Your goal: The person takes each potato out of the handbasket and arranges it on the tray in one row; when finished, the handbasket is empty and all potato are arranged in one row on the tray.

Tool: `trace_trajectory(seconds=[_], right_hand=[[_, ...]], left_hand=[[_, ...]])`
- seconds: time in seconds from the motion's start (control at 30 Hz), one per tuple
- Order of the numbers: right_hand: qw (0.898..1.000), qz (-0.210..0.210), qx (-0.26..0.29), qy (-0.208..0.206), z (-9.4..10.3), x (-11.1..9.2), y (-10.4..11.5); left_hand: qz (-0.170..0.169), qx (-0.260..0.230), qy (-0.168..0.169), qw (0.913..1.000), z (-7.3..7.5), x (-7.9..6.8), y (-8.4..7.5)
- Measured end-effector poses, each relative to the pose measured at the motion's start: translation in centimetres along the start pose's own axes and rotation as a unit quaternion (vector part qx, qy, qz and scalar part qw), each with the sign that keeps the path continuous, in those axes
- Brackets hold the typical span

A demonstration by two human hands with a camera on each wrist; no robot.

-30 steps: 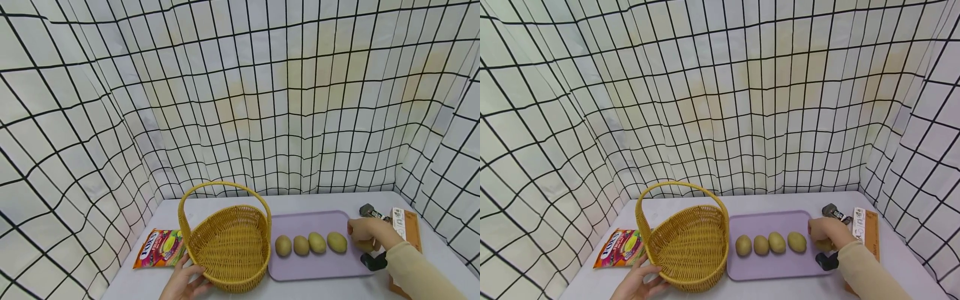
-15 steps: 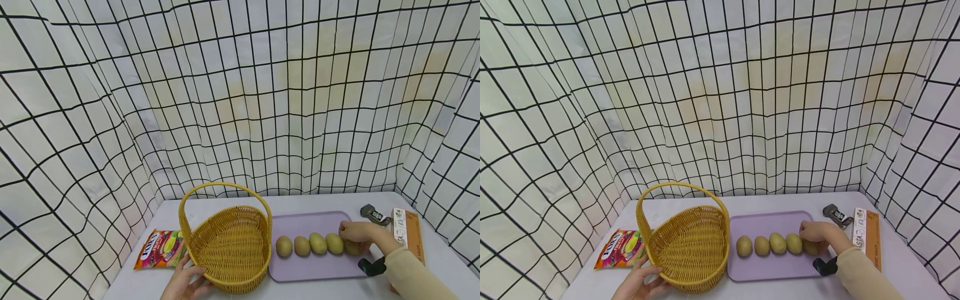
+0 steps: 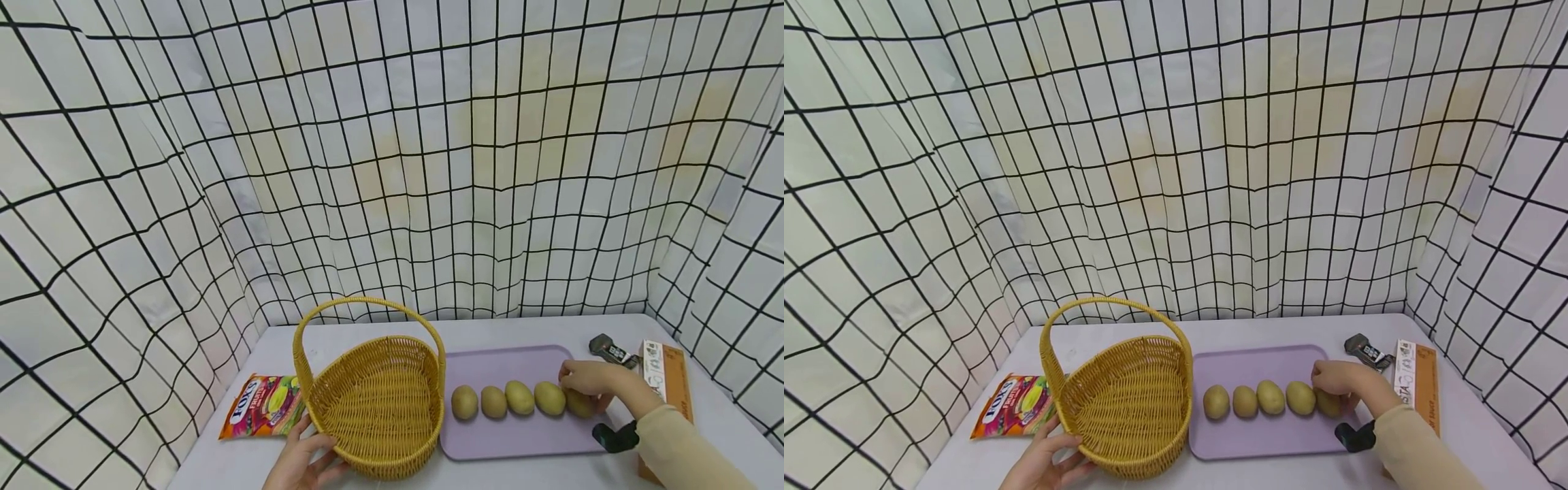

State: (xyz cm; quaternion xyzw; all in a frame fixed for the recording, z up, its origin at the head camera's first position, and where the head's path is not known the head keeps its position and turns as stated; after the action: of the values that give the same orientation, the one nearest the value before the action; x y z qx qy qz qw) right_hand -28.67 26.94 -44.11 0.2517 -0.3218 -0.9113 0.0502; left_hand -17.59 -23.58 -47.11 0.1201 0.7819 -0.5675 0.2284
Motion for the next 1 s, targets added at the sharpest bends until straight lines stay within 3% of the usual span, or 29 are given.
trace_trajectory(seconds=[0.27,0.53,0.83,1.0], right_hand=[[1.0,0.011,-0.016,-0.005,0.7,-0.2,0.0],[0.999,0.038,-0.029,-0.022,1.4,-0.5,0.2],[0.997,0.06,-0.044,-0.029,1.8,-0.5,-0.5],[0.99,0.109,-0.075,-0.051,2.1,-0.1,-0.7]], left_hand=[[-0.029,0.043,0.015,0.9986,-0.9,-0.3,-0.4],[-0.043,0.092,0.034,0.9943,-0.5,0.1,-0.5],[-0.068,0.164,-0.004,0.9842,0.2,0.4,-0.6],[-0.082,0.183,-0.02,0.9795,0.7,0.0,-1.8]])
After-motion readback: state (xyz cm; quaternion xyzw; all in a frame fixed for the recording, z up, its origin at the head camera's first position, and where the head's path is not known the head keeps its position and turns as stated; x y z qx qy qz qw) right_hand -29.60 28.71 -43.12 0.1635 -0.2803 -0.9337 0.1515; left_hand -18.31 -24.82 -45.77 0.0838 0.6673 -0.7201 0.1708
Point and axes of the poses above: each hand's wrist, its own x-axis towards the middle knuckle, its own z-axis out of the back of the hand, y = z × x, the point moved 2 cm from there along x, towards the middle knuckle, and after that the axes turned 4 degrees about x, right-handed, at the moved point
